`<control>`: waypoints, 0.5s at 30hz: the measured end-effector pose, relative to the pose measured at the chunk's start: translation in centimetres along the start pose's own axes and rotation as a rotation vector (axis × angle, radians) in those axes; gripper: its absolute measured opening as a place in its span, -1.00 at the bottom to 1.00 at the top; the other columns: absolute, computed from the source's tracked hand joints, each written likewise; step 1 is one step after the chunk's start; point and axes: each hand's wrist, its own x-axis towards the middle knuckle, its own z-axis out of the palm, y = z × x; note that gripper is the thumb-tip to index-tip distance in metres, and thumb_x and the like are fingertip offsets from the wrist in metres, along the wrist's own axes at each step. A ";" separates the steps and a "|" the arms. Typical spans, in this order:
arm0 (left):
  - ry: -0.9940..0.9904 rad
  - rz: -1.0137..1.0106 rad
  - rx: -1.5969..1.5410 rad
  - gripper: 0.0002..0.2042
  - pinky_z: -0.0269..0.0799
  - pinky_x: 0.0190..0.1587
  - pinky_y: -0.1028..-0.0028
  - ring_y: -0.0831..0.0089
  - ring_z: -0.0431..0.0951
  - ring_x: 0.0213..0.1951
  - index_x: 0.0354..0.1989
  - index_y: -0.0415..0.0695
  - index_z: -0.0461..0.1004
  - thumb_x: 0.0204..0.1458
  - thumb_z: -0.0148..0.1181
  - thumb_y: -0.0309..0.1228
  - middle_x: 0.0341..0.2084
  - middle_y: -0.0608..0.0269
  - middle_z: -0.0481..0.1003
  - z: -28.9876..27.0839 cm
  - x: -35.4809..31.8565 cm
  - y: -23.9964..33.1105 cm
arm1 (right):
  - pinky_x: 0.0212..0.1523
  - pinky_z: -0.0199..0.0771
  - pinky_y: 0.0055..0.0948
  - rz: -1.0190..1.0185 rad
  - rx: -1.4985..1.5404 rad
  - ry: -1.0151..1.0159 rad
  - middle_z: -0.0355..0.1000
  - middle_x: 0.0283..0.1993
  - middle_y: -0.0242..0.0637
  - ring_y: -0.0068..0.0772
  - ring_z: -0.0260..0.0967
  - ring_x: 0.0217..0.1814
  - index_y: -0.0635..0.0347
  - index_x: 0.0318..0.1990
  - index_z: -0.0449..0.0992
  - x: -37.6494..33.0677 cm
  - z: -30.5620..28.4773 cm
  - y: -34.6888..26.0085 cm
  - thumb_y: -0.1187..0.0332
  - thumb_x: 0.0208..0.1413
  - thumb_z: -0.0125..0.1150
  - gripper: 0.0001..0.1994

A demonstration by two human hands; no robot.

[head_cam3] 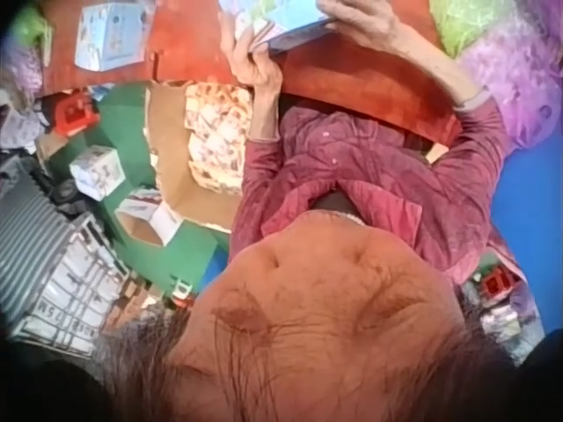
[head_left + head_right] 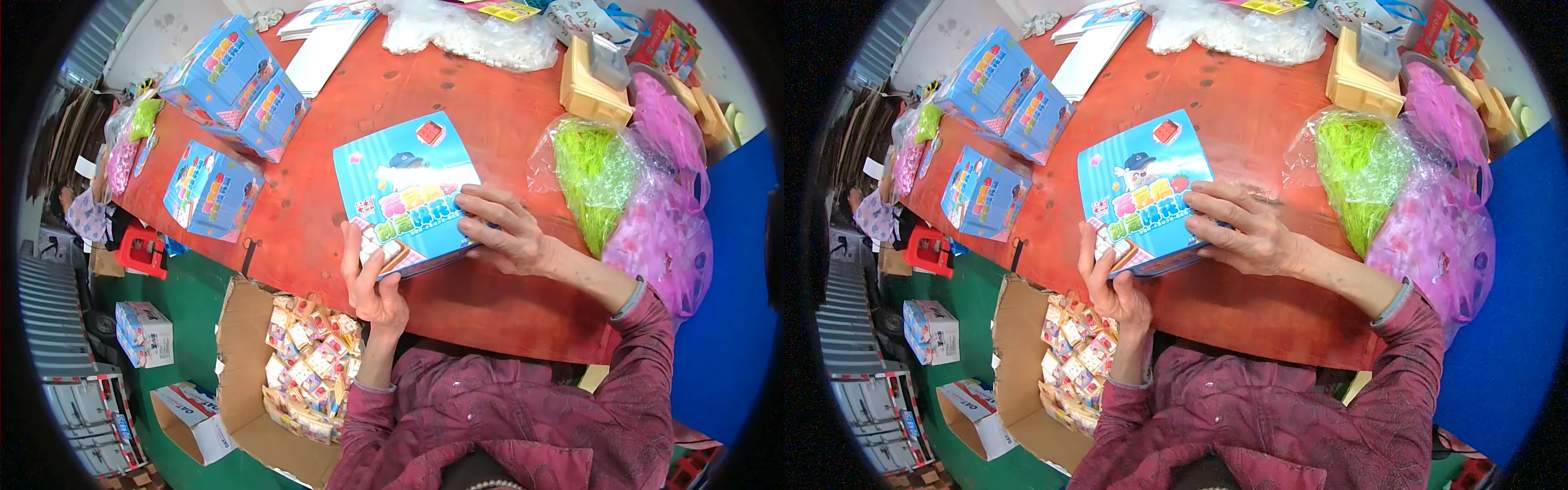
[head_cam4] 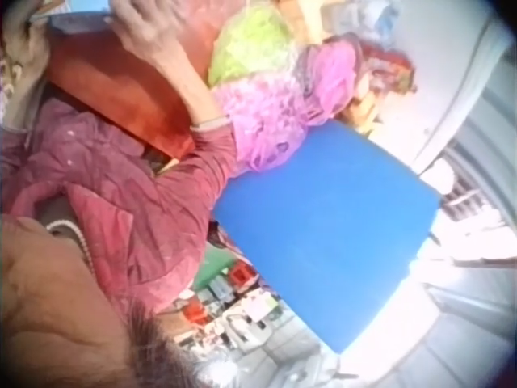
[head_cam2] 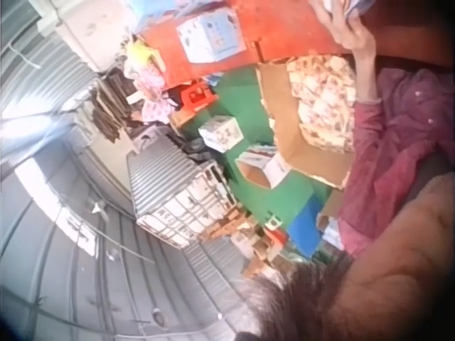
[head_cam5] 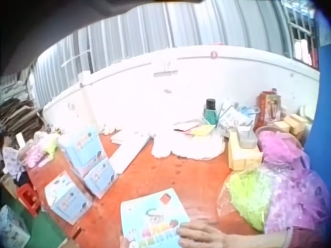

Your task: Folding cardboard boxes and packing small items into them at a workbench.

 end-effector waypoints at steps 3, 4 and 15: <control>0.014 -0.009 -0.013 -0.68 0.14 0.24 0.10 -0.04 0.15 0.27 -0.02 -0.20 0.33 0.24 -0.08 -0.21 0.21 -0.22 0.17 0.1 -0.1 -0.1 | 0.11 0.37 -0.08 -0.001 0.007 0.028 0.25 0.21 0.01 0.09 0.23 0.21 0.23 0.09 0.37 0.0 0.3 0.0 0.41 -0.10 0.33 -0.48; 0.019 -0.019 -0.013 -0.68 0.14 0.23 0.10 -0.04 0.15 0.27 -0.03 -0.20 0.33 0.24 -0.08 -0.21 0.20 -0.22 0.18 0.1 -0.2 -0.1 | 0.11 0.37 -0.08 -0.001 0.004 0.032 0.25 0.21 0.01 0.09 0.23 0.21 0.23 0.09 0.37 -0.1 0.4 -0.1 0.41 -0.10 0.33 -0.48; 0.047 -0.060 -0.036 -0.67 0.21 0.20 0.17 0.04 0.20 0.24 0.00 -0.21 0.32 0.24 -0.06 -0.21 0.23 -0.23 0.14 0.2 -0.2 -0.2 | 0.16 0.29 -0.02 0.048 0.023 0.084 0.23 0.23 0.01 0.09 0.20 0.24 0.22 0.11 0.34 -0.5 1.4 -0.5 0.43 -0.06 0.30 -0.49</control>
